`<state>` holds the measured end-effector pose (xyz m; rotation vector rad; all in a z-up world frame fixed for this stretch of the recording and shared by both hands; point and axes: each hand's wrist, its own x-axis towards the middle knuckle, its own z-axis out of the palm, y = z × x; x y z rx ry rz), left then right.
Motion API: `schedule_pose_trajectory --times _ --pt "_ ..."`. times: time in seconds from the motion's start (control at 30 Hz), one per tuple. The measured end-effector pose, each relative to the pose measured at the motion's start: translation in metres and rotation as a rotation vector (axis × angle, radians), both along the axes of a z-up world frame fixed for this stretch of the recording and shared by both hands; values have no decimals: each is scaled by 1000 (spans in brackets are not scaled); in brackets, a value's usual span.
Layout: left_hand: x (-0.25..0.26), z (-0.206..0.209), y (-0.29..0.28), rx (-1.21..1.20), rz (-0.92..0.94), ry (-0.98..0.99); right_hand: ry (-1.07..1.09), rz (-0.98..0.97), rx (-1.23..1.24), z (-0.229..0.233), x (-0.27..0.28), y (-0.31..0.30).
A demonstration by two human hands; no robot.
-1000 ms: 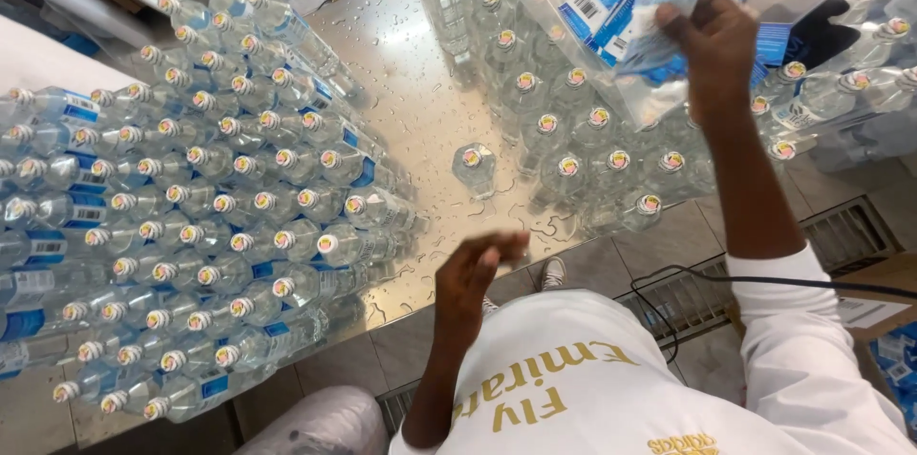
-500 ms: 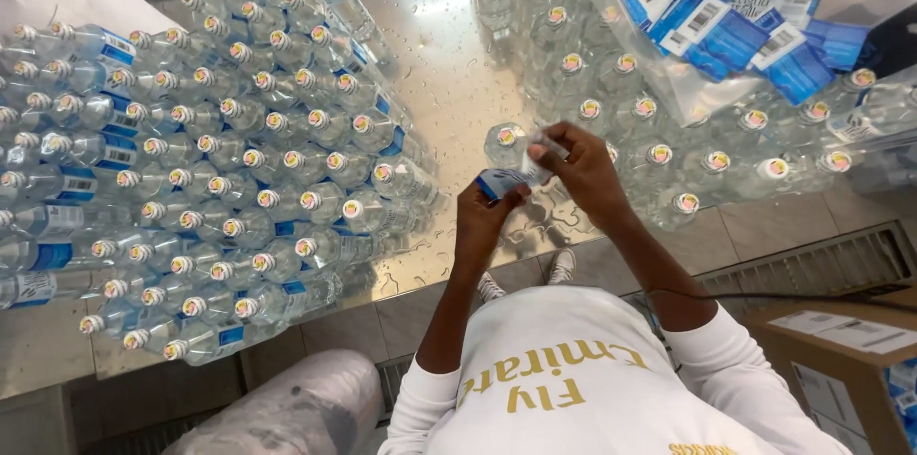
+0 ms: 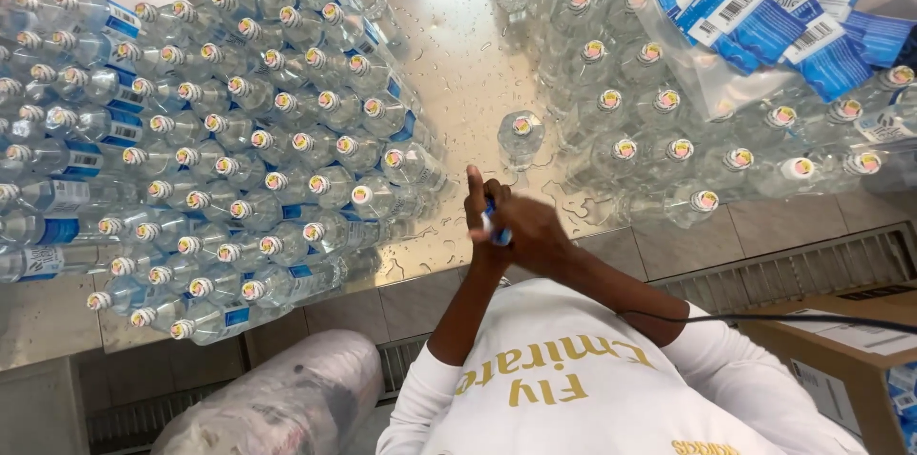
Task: Applying small adhesive labels to the caps of bottled water in a production facility.
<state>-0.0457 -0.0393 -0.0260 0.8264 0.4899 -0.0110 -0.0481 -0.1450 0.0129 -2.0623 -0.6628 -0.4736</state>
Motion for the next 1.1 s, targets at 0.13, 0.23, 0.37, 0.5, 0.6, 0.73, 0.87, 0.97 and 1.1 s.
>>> schedule_pose_trajectory --times 0.13,0.23,0.37,0.5,0.6,0.73,0.87,0.97,1.1 --pt "15 -8 -2 -116 -93 -615 -306 170 -120 2 17 -6" --pt "8 81 -10 50 -39 -57 -226 73 -86 2 38 -19" --pt "15 97 -7 168 97 -2 384 4 270 39 27 -18" --pt "21 106 3 426 138 41 656 71 299 56 22 -35" --pt "22 94 3 579 126 2 660 116 249 87 19 -36" --pt "16 114 7 467 17 -120 715 2 392 95 28 -46" --pt "1 109 18 338 -162 -211 748 -68 448 111 34 -49" --pt "-1 117 17 463 -123 -152 790 -36 449 97 37 -54" --pt "7 120 17 499 -69 -90 747 -63 365 69 38 -55"
